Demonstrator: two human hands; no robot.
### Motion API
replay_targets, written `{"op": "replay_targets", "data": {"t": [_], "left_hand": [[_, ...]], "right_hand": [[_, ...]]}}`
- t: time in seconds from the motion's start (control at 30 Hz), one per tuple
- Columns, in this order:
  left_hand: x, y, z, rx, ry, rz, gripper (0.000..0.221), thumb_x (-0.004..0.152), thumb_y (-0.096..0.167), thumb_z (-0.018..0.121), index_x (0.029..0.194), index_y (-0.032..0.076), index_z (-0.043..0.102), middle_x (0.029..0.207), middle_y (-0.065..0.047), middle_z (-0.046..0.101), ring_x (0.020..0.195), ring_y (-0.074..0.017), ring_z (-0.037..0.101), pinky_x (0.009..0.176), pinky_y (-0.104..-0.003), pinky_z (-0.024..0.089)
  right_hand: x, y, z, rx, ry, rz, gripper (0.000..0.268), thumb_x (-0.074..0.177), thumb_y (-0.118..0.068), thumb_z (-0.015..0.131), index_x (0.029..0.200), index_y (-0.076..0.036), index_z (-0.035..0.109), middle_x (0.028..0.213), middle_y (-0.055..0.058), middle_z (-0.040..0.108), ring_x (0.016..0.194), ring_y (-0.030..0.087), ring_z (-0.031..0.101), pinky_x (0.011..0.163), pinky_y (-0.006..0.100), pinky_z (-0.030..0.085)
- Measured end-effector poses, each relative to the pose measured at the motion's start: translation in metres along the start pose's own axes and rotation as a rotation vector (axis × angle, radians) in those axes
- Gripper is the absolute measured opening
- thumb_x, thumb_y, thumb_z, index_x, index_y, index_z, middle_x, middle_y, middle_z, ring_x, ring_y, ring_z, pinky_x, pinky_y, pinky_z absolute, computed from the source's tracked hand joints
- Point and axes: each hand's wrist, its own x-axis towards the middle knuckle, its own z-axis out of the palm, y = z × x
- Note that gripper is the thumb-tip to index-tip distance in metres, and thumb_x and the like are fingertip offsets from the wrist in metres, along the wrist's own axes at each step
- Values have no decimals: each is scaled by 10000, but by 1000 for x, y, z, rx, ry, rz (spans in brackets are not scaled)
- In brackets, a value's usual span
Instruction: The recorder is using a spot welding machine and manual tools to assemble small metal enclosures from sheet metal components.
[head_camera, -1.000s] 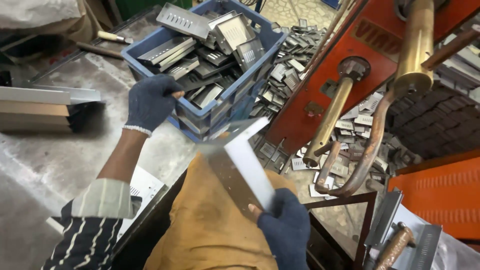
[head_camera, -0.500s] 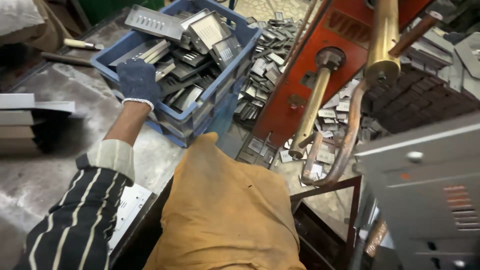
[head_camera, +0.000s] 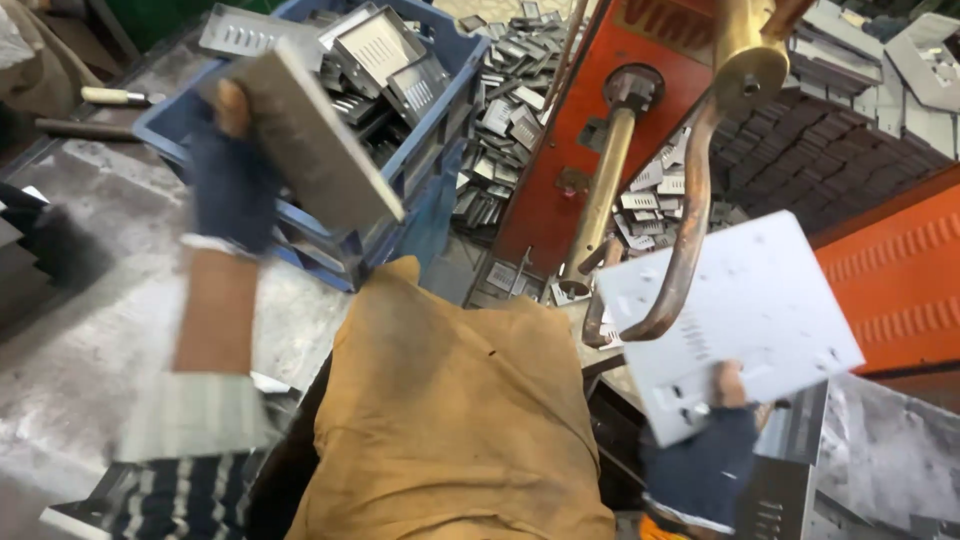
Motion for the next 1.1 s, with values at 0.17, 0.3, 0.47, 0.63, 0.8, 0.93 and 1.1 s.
{"op": "replay_targets", "data": {"t": [0.17,0.3,0.47,0.63,0.8,0.93,1.1], "left_hand": [[-9,65,-130,681,218,305,403,930,500,608,920,97,602,747,-60,561,658,-228,578,605,-343,448],[29,73,-180,1239,398,510,463,958,559,558,919,98,570,702,-39,523,596,-201,551,551,-315,435],[70,26,-208,1610,718,999,635,844,752,466,864,129,589,609,-18,476,477,-177,466,444,-325,378],[80,31,-237,1837,1039,1248,689,860,833,577,835,145,612,598,25,476,466,-115,462,415,-300,368],[104,-1,-241,1856,1154,1264,725,789,760,618,884,50,725,693,-19,658,583,-134,618,525,-315,518],[107,9,-238,1936,1117,1240,745,806,741,637,943,17,747,772,-52,708,638,-142,654,565,-329,549],[118,3,-244,1841,978,1210,746,802,700,650,1091,19,744,925,-91,764,752,-175,716,681,-369,609]], "right_hand": [[51,16,38,81,114,-7,457,916,-268,672,1312,-43,628,1216,61,698,1071,191,663,904,352,548],[81,26,46,142,194,-23,460,945,-287,655,1336,-48,616,1245,55,686,1097,183,649,922,345,538],[68,35,27,-94,105,-14,514,951,-215,626,1429,-73,501,1293,23,613,1126,150,600,914,333,513],[69,45,15,-178,40,52,483,953,-215,657,1379,-24,534,1222,16,617,1070,117,585,878,297,501],[70,44,17,-116,54,15,488,936,-191,673,1380,-43,537,1208,17,621,1023,119,590,791,285,486],[68,36,21,-161,75,-20,500,944,-152,682,1397,-12,525,1230,52,618,1043,143,597,828,315,506],[60,32,33,-31,22,-34,583,914,-95,667,1458,-54,463,1300,70,593,1131,184,613,955,379,530]]}}
